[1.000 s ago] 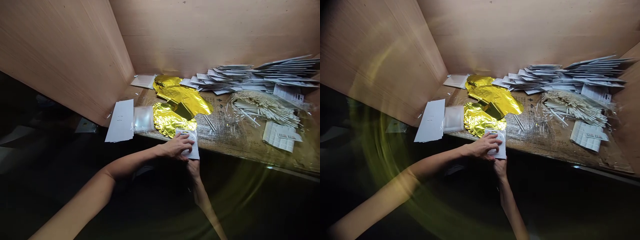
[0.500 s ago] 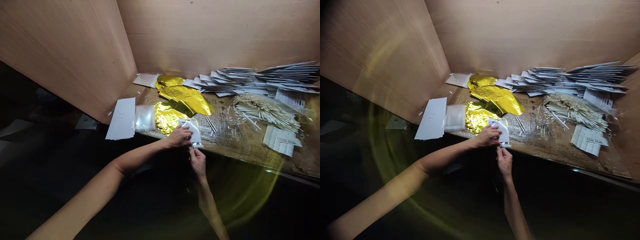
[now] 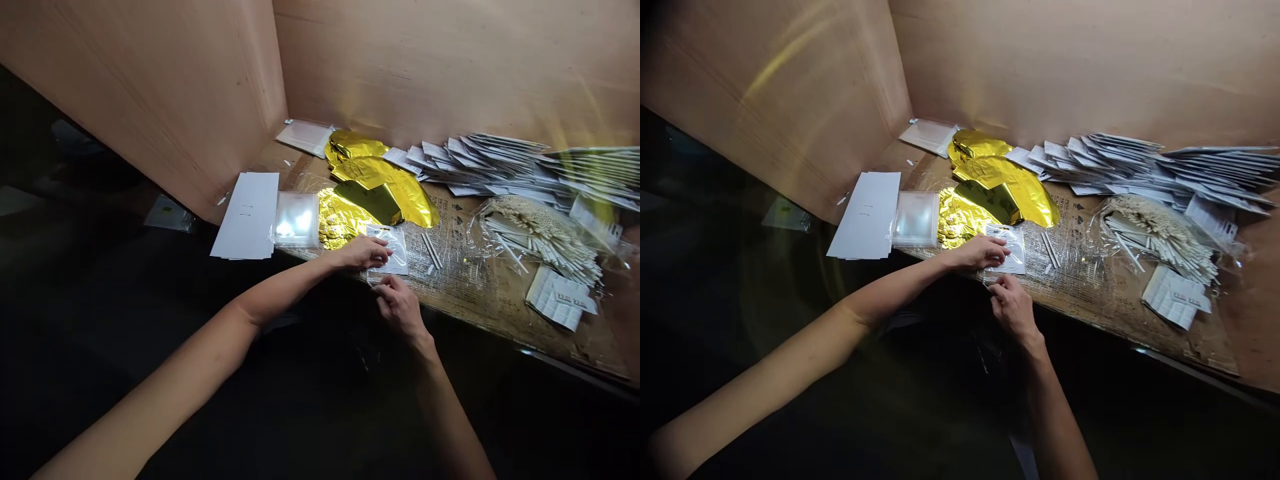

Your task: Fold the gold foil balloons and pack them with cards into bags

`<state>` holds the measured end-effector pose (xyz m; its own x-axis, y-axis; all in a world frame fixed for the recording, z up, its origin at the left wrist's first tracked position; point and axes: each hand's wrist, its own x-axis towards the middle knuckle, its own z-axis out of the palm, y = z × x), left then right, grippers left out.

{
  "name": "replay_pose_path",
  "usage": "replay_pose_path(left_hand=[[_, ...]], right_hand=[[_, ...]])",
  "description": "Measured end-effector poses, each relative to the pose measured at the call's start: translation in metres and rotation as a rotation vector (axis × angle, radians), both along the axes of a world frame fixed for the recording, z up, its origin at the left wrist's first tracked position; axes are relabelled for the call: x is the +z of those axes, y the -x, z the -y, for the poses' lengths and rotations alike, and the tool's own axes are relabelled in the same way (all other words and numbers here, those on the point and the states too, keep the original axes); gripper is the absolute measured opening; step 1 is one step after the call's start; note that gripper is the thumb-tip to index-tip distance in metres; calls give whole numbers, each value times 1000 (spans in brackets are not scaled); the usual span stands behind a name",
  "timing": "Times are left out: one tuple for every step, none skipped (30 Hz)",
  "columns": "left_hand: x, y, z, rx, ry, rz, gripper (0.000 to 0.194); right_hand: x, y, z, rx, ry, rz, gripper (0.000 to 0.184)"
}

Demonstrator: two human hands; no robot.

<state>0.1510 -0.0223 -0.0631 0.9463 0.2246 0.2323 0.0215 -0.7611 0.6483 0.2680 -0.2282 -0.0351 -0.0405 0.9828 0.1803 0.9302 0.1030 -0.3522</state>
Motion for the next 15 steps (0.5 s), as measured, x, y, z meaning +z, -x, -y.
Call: replay_pose_path(left_hand=[[0, 0, 0, 3, -10, -6, 13], [0, 0, 0, 6, -16, -10, 13], [0, 0, 0, 9, -20, -11, 14], [1, 0, 0, 9, -22, -9, 14], [2, 0, 0, 8, -23, -7, 15], [3, 1, 0, 10, -21, -6, 16], [5, 1, 0, 12, -17, -6, 16], [7, 3, 1, 12, -11, -9, 16], [8, 4, 2, 10, -5, -14, 16], [10, 6, 3, 6, -2, -18, 17], [11, 8, 4, -6, -6, -24, 17], [12, 11, 6, -28, -16, -34, 18], [12, 14, 7, -56, -31, -47, 18], [12, 17, 9, -88, -46, -63, 18], [12, 20, 11, -123, -59, -79, 17]], right_hand=[[1, -1, -3, -17, -31, -4, 25], [1, 0, -8, -28, -51, 8, 25], [2, 1, -15, -27, -58, 32, 24], [2, 2, -22, -15, -49, 53, 22], [2, 4, -29, 0, -32, 54, 19], [3, 5, -33, 9, -20, 22, 17], [4, 4, -32, 3, -18, -60, 17], [5, 1, -27, -30, -28, -195, 18], [7, -4, -16, -84, -48, -355, 21], [9, -12, -1, -150, -73, -513, 26], [11, -22, 18, -227, -82, -655, 32], [12, -32, 40, -279, -80, -701, 40], [12, -41, 61, -301, -34, -688, 44], [10, -49, 81, -309, 60, -619, 46], [8, -53, 97, -336, 110, -567, 47]])
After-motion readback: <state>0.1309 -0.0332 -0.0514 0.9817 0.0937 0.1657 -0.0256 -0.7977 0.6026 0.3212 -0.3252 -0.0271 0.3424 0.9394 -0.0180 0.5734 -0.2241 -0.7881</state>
